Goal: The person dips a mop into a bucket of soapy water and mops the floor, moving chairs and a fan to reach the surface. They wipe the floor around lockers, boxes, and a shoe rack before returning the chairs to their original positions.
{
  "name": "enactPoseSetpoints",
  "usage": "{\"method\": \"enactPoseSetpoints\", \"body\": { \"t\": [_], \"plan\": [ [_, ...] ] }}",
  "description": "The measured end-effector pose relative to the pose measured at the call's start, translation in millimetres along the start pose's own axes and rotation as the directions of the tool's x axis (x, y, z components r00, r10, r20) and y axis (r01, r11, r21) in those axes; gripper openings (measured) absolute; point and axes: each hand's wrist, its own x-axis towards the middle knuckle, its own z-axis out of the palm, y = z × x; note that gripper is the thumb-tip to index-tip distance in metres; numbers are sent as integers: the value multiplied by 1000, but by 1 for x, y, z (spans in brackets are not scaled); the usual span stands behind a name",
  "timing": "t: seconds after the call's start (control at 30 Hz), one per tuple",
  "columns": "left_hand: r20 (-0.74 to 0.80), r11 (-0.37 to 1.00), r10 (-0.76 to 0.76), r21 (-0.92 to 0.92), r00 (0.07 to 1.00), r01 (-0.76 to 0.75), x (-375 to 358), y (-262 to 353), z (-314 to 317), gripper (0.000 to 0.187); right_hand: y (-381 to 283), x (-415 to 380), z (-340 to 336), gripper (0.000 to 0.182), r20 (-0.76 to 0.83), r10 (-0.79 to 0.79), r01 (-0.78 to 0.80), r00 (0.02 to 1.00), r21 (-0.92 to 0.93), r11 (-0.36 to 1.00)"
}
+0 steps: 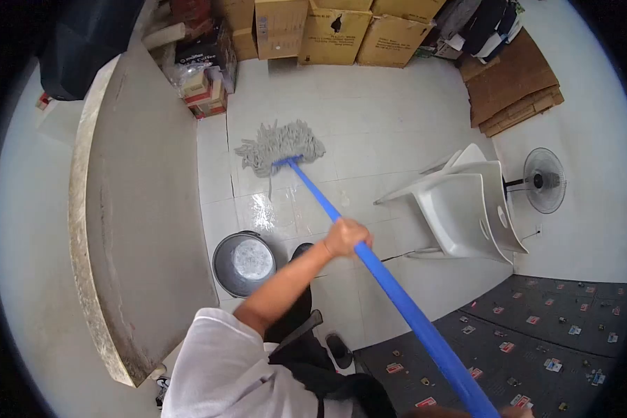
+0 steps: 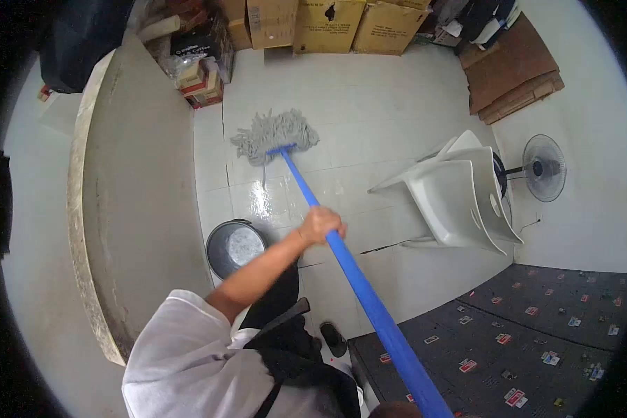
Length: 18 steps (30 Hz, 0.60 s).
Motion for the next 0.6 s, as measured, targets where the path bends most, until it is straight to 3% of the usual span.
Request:
{"method": "enactPoseSetpoints", "body": {
  "t": [0.07,0.13,0.2,0.27,0.3,0.33,0.4,0.47,0.5,0.53,0.6],
  "plan": [
    [47,996,6,85,999,-10,12,-59,-14,17,49,-17,-4,18,-56,-42,41,998,-25,999],
    [20,997,-18,72,1000,17,23,-128,-28,16,98,-37,-14,17,-46,261,-252,964,-457,853],
    [23,972,-198,135,980,193,32,-202,-46,16,154,-59,-29,16,-162,517,-432,841,-776,460],
    [67,791,-478,466,876,396,47,-271,-69,14,215,-84,-39,15,-379,656,-447,653,-892,-70],
    [60,757,-547,461,835,463,54,-301,-82,15,271,-86,-38,14,-181,524,-446,832,-779,440],
    [50,716,-612,458,789,526,62,-326,-95,20,333,-86,-33,13,-80,273,-277,959,-477,834],
    [183,596,-706,675,684,435,85,-350,-118,30,411,-102,-26,17,-73,242,-253,968,-271,929],
    [228,559,-749,723,622,407,90,-354,-132,32,457,-119,-15,19,-32,219,-220,975,-62,973],
    [262,529,-782,758,565,381,89,-353,-134,34,461,-137,-8,19,-24,206,-207,978,-51,977],
    [272,536,-776,760,569,368,85,-350,-134,34,460,-146,-4,20,-11,182,-183,983,-39,982],
    [408,564,-736,811,541,156,64,-332,-125,39,420,-171,-7,20,-128,237,-257,963,-180,949]
  ]
}}
